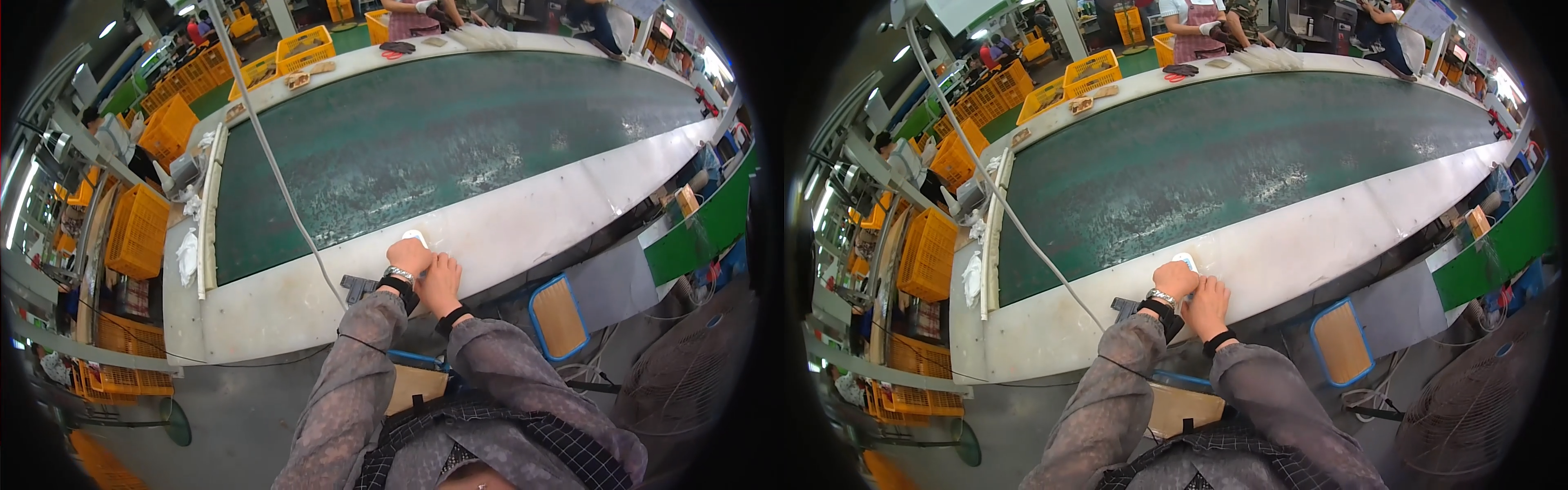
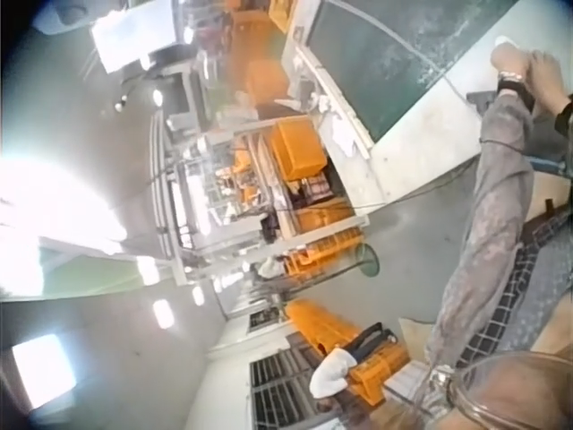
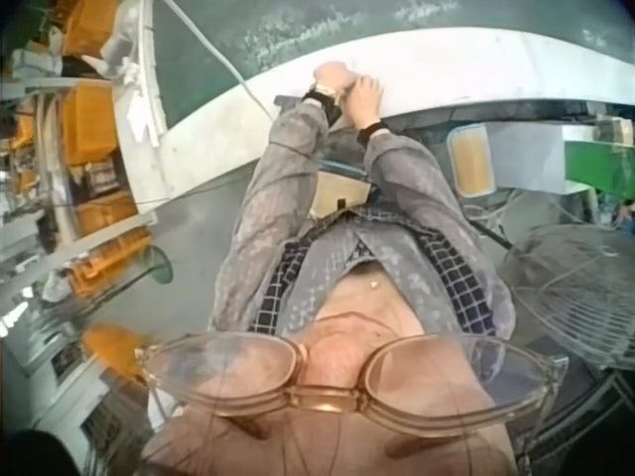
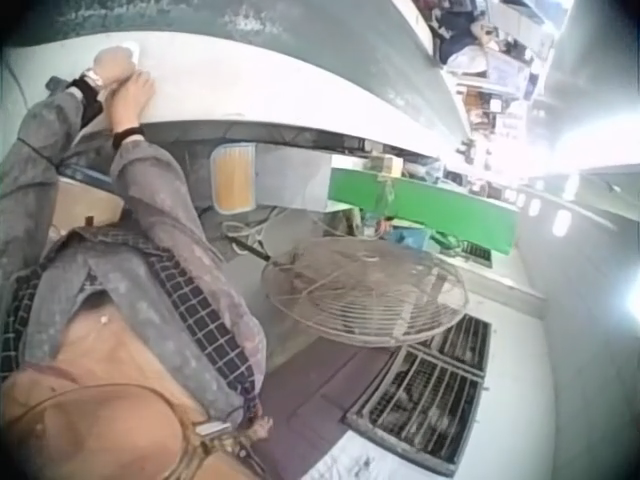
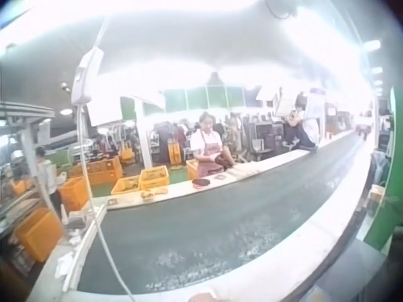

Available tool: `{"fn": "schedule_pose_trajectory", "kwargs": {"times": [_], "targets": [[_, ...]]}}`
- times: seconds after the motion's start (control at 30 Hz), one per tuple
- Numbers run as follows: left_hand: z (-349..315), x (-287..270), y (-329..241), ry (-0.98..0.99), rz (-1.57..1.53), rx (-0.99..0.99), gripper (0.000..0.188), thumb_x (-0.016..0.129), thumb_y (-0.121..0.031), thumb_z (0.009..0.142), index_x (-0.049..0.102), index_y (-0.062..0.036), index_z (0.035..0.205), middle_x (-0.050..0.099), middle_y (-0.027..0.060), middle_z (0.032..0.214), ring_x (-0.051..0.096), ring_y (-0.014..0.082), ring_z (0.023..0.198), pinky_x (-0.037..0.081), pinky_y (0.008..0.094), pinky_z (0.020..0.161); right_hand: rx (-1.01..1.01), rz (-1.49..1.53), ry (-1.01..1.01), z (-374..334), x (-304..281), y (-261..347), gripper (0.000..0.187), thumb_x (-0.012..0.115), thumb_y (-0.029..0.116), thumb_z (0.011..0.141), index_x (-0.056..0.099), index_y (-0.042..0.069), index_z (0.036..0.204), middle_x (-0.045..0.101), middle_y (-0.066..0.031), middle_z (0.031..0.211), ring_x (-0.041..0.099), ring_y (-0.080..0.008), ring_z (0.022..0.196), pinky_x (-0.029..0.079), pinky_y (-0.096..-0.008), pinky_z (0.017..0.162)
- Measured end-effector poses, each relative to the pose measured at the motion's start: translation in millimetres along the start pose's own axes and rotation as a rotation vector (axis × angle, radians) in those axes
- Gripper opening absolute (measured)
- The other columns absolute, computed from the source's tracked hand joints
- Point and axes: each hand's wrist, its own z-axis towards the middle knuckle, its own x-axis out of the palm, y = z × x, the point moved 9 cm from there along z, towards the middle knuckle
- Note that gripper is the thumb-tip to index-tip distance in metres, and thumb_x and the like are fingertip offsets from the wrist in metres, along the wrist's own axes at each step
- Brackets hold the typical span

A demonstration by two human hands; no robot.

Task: The recorder is tidying up a workshop area, collecting a power strip, extension cords, and small items from various benches and storing them in a plastic bag under a workbench.

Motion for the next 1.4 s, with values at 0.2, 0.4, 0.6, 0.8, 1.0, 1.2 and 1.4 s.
{"fn": "schedule_pose_trajectory", "kwargs": {"times": [0.2,0.4,0.6,0.8,1.0,1.2,1.4], "targets": [[1,6,3,0.0,0.025,0.029,0.034,0.052,-0.033,0.078,0.071,-0.0049,0.081,0.068,0.0158,0.083,0.066,0.0297,0.081,0.051,0.0393,0.067,-0.038,-0.009,-0.049,1,10,2,0.061,0.067,0.023,0.067,0.046,-0.002,0.118,0.048,-0.0123,0.103,0.045,-0.029,0.095,0.035,-0.0397,0.078],[5,8,6,-0.023,0.063,0.017,0.043,0.05,-0.044,0.082,0.071,-0.007,0.077,0.068,0.0124,0.079,0.066,0.0281,0.077,0.051,0.0387,0.064,-0.031,0.074,-0.024,1,24,-2,0.065,0.063,0.022,0.072,0.041,-0.002,0.128,0.047,-0.0133,0.109,0.045,-0.0307,0.099,0.035,-0.0416,0.08],[6,2,0,0.038,-0.008,0.009,0.039,0.053,-0.039,0.079,0.07,-0.004,0.085,0.068,0.0161,0.087,0.065,0.0307,0.082,0.051,0.0386,0.07,-0.024,0.057,-0.02,1,20,-5,0.07,0.067,0.02,0.068,0.039,-0.004,0.128,0.047,-0.0128,0.108,0.046,-0.0288,0.096,0.036,-0.0405,0.078],[10,5,9,0.032,-0.042,-0.011,0.039,0.055,-0.039,0.078,0.07,-0.0039,0.085,0.067,0.0167,0.087,0.065,0.0315,0.083,0.051,0.0384,0.07,-0.014,0.048,-0.012,2,21,-2,0.074,0.069,0.019,0.066,0.038,-0.003,0.129,0.047,-0.0119,0.108,0.046,-0.0285,0.096,0.037,-0.0402,0.078],[5,4,-1,0.016,-0.038,-0.01,0.04,0.053,-0.04,0.079,0.07,-0.0037,0.081,0.067,0.0163,0.083,0.065,0.0314,0.08,0.051,0.0389,0.07,0.002,0.053,-0.033,4,22,-3,0.068,0.066,0.018,0.068,0.039,-0.003,0.127,0.047,-0.0119,0.105,0.047,-0.0288,0.094,0.036,-0.04,0.076],[12,-7,-8,-0.005,-0.029,0.077,0.038,0.052,-0.037,0.078,0.069,-0.0035,0.08,0.067,0.0176,0.082,0.064,0.0335,0.08,0.051,0.0398,0.07,0.005,0.016,-0.047,7,22,-6,0.066,0.066,0.02,0.068,0.041,-0.003,0.124,0.048,-0.0128,0.103,0.047,-0.0293,0.093,0.037,-0.0406,0.074],[47,-113,9,-0.169,-0.112,-0.006,0.032,0.053,-0.03,0.074,0.069,-0.0022,0.077,0.066,0.02,0.082,0.063,0.0368,0.082,0.05,0.0425,0.071,-0.036,0.002,-0.078,3,16,1,0.072,0.068,0.027,0.065,0.041,-0.005,0.124,0.048,-0.0131,0.101,0.048,-0.0292,0.092,0.038,-0.0416,0.076]]}}
